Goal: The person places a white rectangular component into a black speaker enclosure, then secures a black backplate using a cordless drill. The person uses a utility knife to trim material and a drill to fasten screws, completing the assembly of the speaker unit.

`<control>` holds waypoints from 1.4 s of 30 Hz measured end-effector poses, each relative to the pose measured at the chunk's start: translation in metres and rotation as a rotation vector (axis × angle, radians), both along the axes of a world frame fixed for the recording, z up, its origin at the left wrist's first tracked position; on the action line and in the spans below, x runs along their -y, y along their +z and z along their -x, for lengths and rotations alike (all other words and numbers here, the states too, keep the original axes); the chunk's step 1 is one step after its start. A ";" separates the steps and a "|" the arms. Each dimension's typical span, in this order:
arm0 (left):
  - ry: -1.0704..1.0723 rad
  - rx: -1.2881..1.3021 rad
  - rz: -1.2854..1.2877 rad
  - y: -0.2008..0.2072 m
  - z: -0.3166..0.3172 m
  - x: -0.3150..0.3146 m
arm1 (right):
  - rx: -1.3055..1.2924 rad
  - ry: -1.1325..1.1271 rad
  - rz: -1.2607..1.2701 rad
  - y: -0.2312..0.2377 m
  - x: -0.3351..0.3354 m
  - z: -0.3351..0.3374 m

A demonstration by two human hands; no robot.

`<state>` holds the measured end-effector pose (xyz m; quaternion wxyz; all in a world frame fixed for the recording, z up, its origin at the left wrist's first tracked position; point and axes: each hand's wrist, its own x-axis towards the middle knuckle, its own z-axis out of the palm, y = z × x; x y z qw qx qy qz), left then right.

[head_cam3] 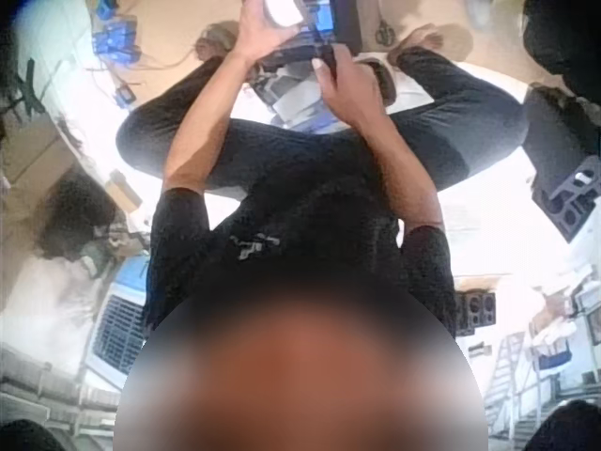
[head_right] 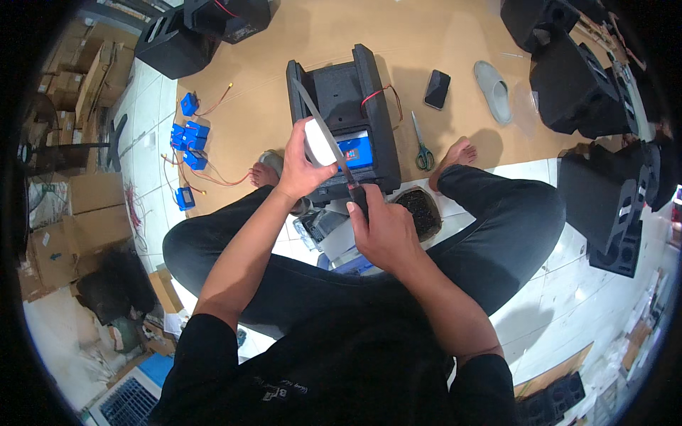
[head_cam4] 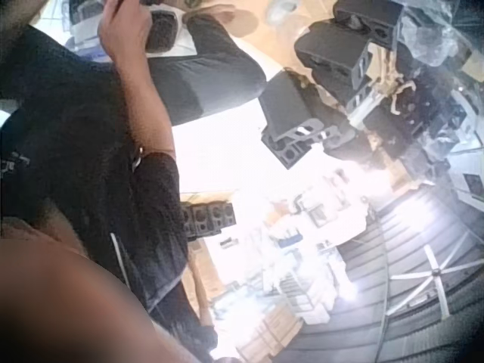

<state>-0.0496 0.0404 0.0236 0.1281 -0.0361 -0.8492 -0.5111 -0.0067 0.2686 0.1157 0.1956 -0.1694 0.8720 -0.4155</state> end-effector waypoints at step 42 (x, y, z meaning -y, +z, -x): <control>-0.021 0.105 -0.143 0.007 -0.003 -0.012 | -0.049 0.039 -0.188 0.011 0.008 -0.006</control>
